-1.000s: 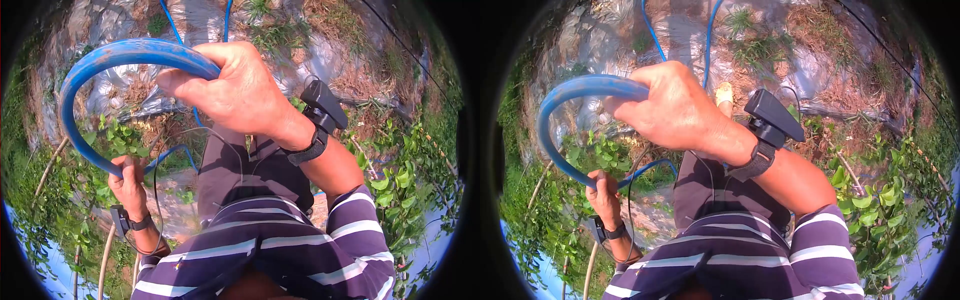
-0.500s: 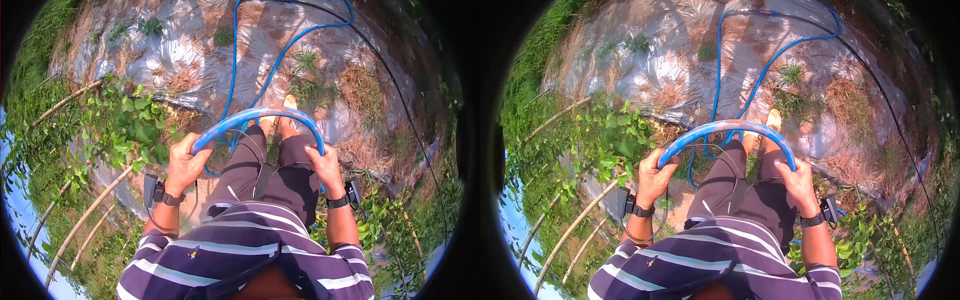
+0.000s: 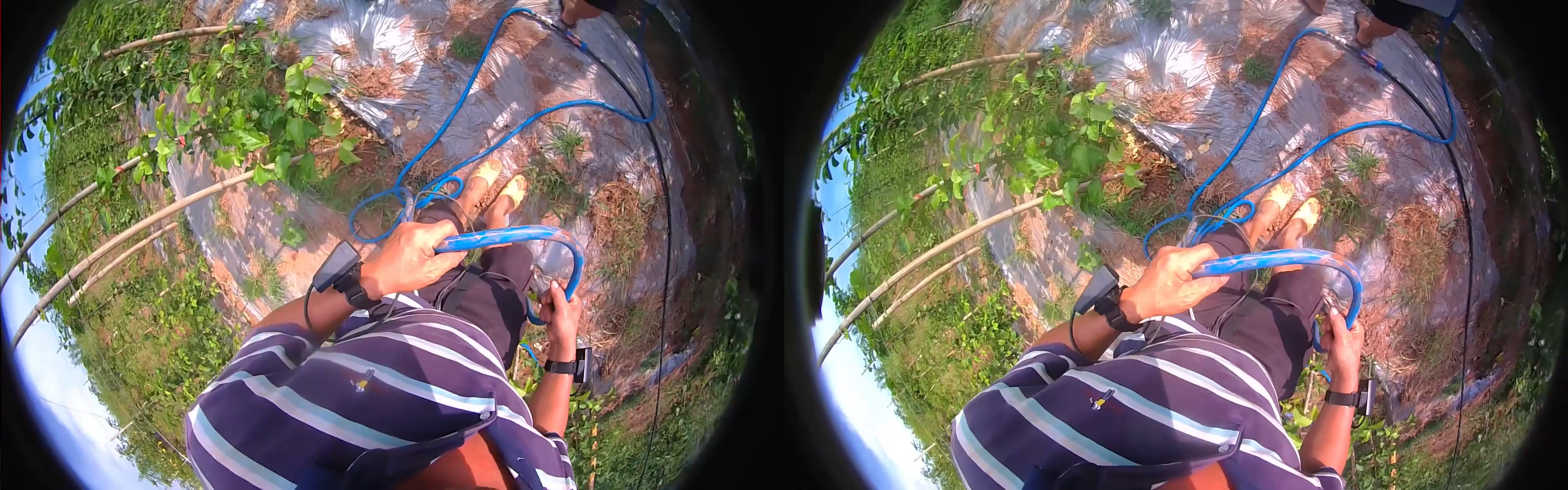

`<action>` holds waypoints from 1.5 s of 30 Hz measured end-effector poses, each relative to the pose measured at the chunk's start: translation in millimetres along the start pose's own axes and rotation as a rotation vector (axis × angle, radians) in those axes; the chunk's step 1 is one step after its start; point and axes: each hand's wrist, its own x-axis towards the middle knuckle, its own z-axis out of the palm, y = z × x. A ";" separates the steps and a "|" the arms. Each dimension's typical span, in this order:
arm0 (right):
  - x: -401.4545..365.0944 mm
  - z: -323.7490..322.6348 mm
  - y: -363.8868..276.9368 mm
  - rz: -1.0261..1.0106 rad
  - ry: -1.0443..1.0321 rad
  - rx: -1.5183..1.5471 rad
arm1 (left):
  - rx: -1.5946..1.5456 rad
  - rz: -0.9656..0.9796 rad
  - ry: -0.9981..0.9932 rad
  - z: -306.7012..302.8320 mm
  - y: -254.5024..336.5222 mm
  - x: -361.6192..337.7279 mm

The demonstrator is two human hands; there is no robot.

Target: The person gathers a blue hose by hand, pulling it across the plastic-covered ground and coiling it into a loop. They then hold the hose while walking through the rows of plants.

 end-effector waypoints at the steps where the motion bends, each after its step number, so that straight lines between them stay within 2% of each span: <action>1: -0.1 0.7 2.2 0.031 0.014 0.001 | -0.035 -0.021 -0.009 0.9 1.6 -0.7; 4: 4.6 -6.8 10.7 0.057 -0.010 0.004 | -0.023 -0.051 -0.044 -2.2 6.5 -0.9; 6: 11.4 -13.0 16.8 0.123 0.009 -0.035 | -0.010 0.002 -0.027 -7.3 6.2 -0.3; 10: 10.6 -13.9 11.6 0.116 0.050 -0.068 | -0.021 0.077 0.014 -20.2 12.3 1.6; 14: 4.7 -13.5 6.9 0.146 -0.003 -0.081 | 0.031 0.088 0.035 -39.9 28.1 8.0; 26: -33.7 7.8 1.6 0.089 0.083 -0.010 | 0.177 0.194 -0.072 -52.4 39.6 14.8; 32: -44.4 11.2 0.0 0.049 0.089 -0.016 | 0.162 0.225 -0.087 -62.3 58.2 10.8; 45: -54.8 14.0 15.6 0.040 0.089 -0.044 | 0.184 0.269 -0.073 -66.8 53.5 -3.9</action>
